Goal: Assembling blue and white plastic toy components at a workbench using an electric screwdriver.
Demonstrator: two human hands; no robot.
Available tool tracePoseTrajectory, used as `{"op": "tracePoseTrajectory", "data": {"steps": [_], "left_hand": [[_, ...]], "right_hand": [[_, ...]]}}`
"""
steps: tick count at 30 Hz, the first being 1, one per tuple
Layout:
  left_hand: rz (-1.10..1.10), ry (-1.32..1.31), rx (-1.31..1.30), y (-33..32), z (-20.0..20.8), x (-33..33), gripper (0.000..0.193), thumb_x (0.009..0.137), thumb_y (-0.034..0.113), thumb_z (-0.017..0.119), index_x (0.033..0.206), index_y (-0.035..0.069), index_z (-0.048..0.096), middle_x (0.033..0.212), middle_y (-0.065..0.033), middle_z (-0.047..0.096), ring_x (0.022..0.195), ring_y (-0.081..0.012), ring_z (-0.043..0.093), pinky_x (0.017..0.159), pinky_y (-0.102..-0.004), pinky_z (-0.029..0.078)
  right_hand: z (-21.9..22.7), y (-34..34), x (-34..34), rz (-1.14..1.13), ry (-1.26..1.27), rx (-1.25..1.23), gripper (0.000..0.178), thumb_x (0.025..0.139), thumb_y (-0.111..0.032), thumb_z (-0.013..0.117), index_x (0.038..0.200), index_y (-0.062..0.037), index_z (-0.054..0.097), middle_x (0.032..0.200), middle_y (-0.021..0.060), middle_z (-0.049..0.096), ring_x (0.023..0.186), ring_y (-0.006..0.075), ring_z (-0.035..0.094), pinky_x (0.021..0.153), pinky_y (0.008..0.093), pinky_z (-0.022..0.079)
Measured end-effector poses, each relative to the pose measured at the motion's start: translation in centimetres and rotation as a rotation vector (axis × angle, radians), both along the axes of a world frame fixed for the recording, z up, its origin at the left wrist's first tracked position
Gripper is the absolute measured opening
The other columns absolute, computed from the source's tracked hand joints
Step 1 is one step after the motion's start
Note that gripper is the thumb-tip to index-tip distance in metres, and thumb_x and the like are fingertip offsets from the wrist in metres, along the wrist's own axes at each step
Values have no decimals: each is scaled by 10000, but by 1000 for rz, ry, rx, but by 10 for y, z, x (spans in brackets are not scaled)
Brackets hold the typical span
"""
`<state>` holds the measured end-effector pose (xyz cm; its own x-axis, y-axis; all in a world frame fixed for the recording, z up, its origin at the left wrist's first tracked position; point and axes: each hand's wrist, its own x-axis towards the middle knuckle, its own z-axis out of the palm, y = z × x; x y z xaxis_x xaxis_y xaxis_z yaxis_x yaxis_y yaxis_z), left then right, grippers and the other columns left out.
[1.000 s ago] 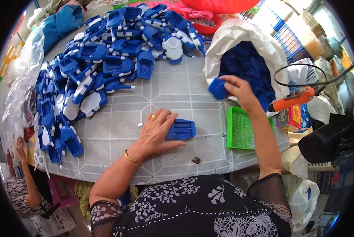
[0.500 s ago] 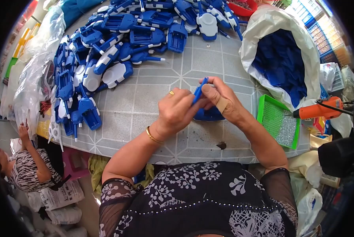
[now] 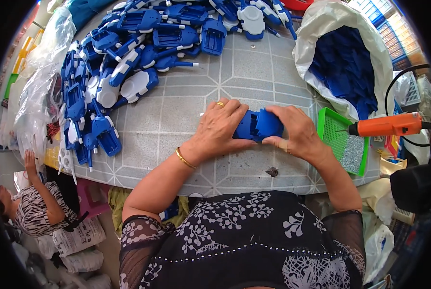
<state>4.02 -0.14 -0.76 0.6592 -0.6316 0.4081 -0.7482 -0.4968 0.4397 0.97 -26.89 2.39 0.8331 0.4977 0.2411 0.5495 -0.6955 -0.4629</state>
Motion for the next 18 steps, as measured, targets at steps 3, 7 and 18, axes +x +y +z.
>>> {"op": "tracePoseTrajectory", "data": {"steps": [3, 7, 18], "left_hand": [[-9, 26, -12, -2, -2, 0, 789, 700, 471, 899, 1269, 5, 616, 1120, -141, 608, 1003, -348, 607, 890, -450, 483], [-8, 38, -7, -1, -3, 1, 829, 672, 462, 930, 1282, -13, 630, 1148, -153, 649, 1014, -353, 648, 863, -440, 525], [-31, 61, 0, -7, 0, -3, 765, 710, 445, 907, 1245, -6, 599, 1071, -152, 587, 951, -349, 639, 825, -446, 531]], "right_hand": [[-2, 3, -2, 71, -63, -114, 769, 738, -316, 891, 1391, -55, 581, 1311, 143, 676, 1122, 349, 652, 1002, 442, 500], [-3, 5, 3, 140, -120, -125, 713, 743, -312, 874, 1355, -46, 624, 1301, 138, 677, 1133, 327, 644, 964, 433, 491], [4, 6, 9, 240, -226, -228, 715, 677, -273, 898, 1284, -4, 632, 1169, 123, 644, 1067, 295, 628, 900, 425, 479]]}}
